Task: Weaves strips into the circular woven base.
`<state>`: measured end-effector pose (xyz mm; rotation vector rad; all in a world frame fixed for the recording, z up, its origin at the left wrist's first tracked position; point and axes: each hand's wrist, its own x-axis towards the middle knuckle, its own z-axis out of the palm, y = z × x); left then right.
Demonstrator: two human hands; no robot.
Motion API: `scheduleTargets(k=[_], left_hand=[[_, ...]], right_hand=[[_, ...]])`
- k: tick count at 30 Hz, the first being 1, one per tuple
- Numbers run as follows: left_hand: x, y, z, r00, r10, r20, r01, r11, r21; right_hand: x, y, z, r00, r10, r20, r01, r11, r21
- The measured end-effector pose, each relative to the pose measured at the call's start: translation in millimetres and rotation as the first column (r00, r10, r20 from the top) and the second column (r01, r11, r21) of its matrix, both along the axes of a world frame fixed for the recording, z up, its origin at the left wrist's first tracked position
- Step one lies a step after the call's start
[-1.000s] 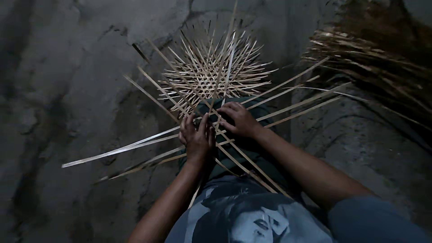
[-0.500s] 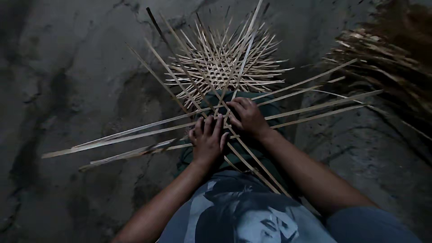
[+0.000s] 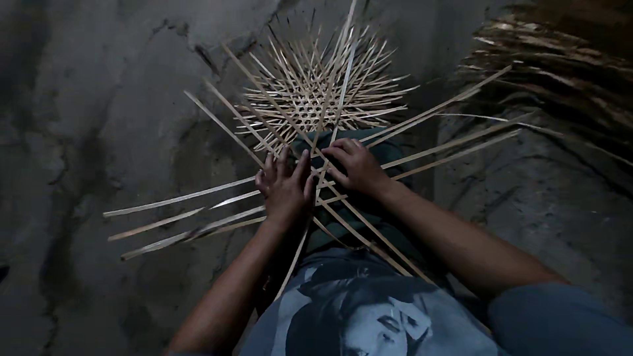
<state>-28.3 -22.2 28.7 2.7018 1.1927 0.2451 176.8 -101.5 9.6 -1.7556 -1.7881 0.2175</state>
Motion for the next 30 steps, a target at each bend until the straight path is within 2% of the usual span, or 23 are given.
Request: scheduleTargets(k=[5, 8, 10, 13, 15, 17, 19, 21, 22, 24, 26, 28, 29, 30], left_hand=[[0, -6, -19, 0.999, 0.033, 0.013, -0.034, 0.998, 0.048], [1, -5, -17, 1.0, 0.012, 0.027, -0.013, 0.999, 0.035], [-1, -5, -14, 1.0, 0.009, 0.004, -0.009, 1.0, 0.022], [-7, -5, 1, 0.999, 0.024, -0.028, -0.023, 0.999, 0.04], [-6, -3, 10, 0.999, -0.005, -0.031, 0.007, 0.998, 0.062], [7, 1, 22, 0.993, -0.108, 0.05, 0.104, 0.992, 0.072], [34, 7, 37, 0.962, -0.249, 0.114, 0.253, 0.967, -0.023], [67, 14, 48, 0.937, -0.331, 0.114, 0.349, 0.901, -0.256], [83, 16, 50, 0.94, -0.331, 0.079, 0.336, 0.867, -0.369], [106, 18, 47, 0.944, -0.328, 0.037, 0.307, 0.831, -0.465], [115, 18, 44, 0.955, -0.295, 0.02, 0.259, 0.801, -0.54], [120, 16, 43, 0.967, -0.254, -0.01, 0.203, 0.794, -0.573], [122, 13, 41, 0.971, -0.239, -0.02, 0.187, 0.806, -0.561], [122, 10, 38, 0.974, -0.224, -0.024, 0.176, 0.823, -0.54]], right_hand=[[0, -2, -3, 1.0, -0.006, 0.015, 0.006, 1.0, -0.002], [2, 1, -8, 1.0, -0.012, 0.004, 0.012, 1.0, 0.01], [7, 2, -5, 0.996, 0.0, -0.087, -0.001, 1.0, -0.005], [15, -10, 20, 0.96, -0.015, -0.281, -0.001, 0.998, -0.058], [14, -25, 28, 0.976, -0.071, -0.206, 0.056, 0.995, -0.078], [2, -39, 19, 0.998, -0.066, -0.005, 0.066, 0.994, -0.087], [-14, -47, 14, 0.99, -0.067, 0.12, 0.075, 0.995, -0.064], [-21, -49, 15, 0.986, -0.073, 0.153, 0.084, 0.994, -0.063], [-17, -52, 21, 0.987, -0.055, 0.149, 0.069, 0.993, -0.093], [5, -65, 42, 0.994, -0.001, 0.111, 0.013, 0.994, -0.106], [44, -89, 69, 0.999, -0.012, 0.052, 0.012, 1.0, -0.005], [97, -124, 93, 0.985, -0.172, -0.026, 0.174, 0.97, 0.17], [127, -146, 101, 0.948, -0.303, -0.092, 0.316, 0.925, 0.212], [155, -168, 107, 0.869, -0.468, -0.162, 0.493, 0.847, 0.198]])
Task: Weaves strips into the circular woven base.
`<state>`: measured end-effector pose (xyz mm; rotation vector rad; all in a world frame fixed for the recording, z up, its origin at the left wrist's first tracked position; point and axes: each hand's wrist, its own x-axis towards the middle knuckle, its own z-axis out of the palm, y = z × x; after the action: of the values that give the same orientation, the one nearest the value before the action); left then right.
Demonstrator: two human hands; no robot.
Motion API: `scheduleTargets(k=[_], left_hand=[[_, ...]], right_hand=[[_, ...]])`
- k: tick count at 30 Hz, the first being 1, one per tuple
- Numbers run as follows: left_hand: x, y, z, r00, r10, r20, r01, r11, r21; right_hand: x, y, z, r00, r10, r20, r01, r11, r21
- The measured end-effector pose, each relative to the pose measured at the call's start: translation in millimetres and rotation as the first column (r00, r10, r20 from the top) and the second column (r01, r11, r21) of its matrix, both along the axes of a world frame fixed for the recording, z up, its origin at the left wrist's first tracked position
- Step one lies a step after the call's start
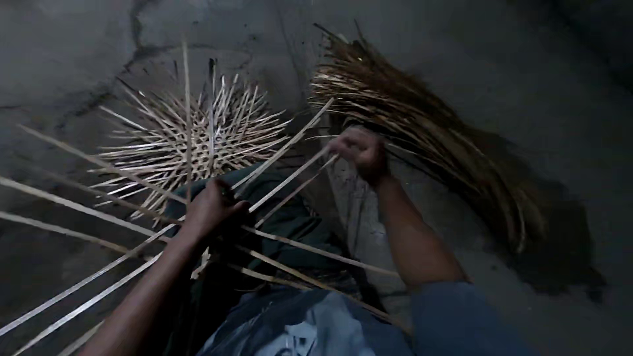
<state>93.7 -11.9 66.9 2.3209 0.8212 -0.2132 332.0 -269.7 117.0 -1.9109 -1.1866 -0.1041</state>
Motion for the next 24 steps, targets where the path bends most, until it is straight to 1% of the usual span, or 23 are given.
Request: scheduleTargets(k=[1, 2, 3, 4, 5, 6, 7, 10, 11, 13, 16, 17, 18, 20, 21, 23, 24], left_hand=[[-1, -3, -3, 1.0, 0.01, 0.013, -0.011, 0.999, 0.034], [-2, -7, -5, 1.0, 0.024, 0.02, -0.026, 0.998, 0.064], [-4, -9, -6, 0.999, 0.036, 0.026, -0.038, 0.996, 0.076], [-6, -10, -5, 0.998, 0.04, 0.043, -0.044, 0.996, 0.083], [-8, -10, -5, 0.997, 0.042, 0.057, -0.046, 0.995, 0.084], [-10, -10, -4, 0.997, 0.043, 0.071, -0.048, 0.996, 0.075], [-13, -9, -3, 0.995, 0.047, 0.083, -0.052, 0.997, 0.055], [-17, -3, -4, 0.994, 0.063, 0.094, -0.064, 0.998, 0.011], [-18, -1, -6, 0.993, 0.063, 0.1, -0.064, 0.998, 0.005], [-19, 3, -7, 0.99, 0.08, 0.114, -0.078, 0.997, -0.015], [-16, 7, 6, 0.99, 0.125, 0.063, -0.118, 0.988, -0.099], [-15, 9, 10, 0.991, 0.129, 0.034, -0.124, 0.984, -0.125], [-12, 13, 10, 0.992, 0.124, 0.016, -0.121, 0.982, -0.147], [-8, 20, 8, 0.992, 0.122, -0.012, -0.122, 0.974, -0.188], [-8, 22, 8, 0.99, 0.136, -0.028, -0.139, 0.967, -0.215], [-13, 20, 12, 0.976, 0.214, -0.034, -0.215, 0.938, -0.271], [-16, 17, 12, 0.969, 0.249, -0.007, -0.24, 0.926, -0.292]], right_hand=[[29, -22, 2, 0.974, -0.218, -0.057, 0.216, 0.976, -0.035], [56, -43, 1, 0.899, -0.432, -0.076, 0.421, 0.898, -0.13], [78, -62, -2, 0.807, -0.587, -0.069, 0.556, 0.793, -0.249], [97, -80, -7, 0.733, -0.679, -0.036, 0.627, 0.696, -0.351], [109, -96, -13, 0.686, -0.728, 0.01, 0.664, 0.62, -0.418], [116, -108, -17, 0.671, -0.739, 0.059, 0.671, 0.571, -0.474], [118, -118, -17, 0.689, -0.722, 0.072, 0.638, 0.555, -0.533], [121, -135, -20, 0.769, -0.638, 0.022, 0.479, 0.554, -0.681], [121, -137, -20, 0.78, -0.626, 0.021, 0.458, 0.546, -0.702], [118, -138, -18, 0.769, -0.638, 0.05, 0.478, 0.521, -0.707], [123, -144, -16, 0.737, -0.672, 0.078, 0.508, 0.474, -0.719], [123, -147, -14, 0.727, -0.683, 0.072, 0.516, 0.475, -0.713], [123, -150, -9, 0.722, -0.69, 0.052, 0.526, 0.498, -0.689], [116, -147, 12, 0.727, -0.687, -0.007, 0.551, 0.588, -0.592], [110, -140, 28, 0.744, -0.666, -0.05, 0.546, 0.649, -0.529], [111, -136, 50, 0.818, -0.566, -0.102, 0.493, 0.782, -0.382], [126, -142, 55, 0.882, -0.466, -0.061, 0.43, 0.853, -0.297]])
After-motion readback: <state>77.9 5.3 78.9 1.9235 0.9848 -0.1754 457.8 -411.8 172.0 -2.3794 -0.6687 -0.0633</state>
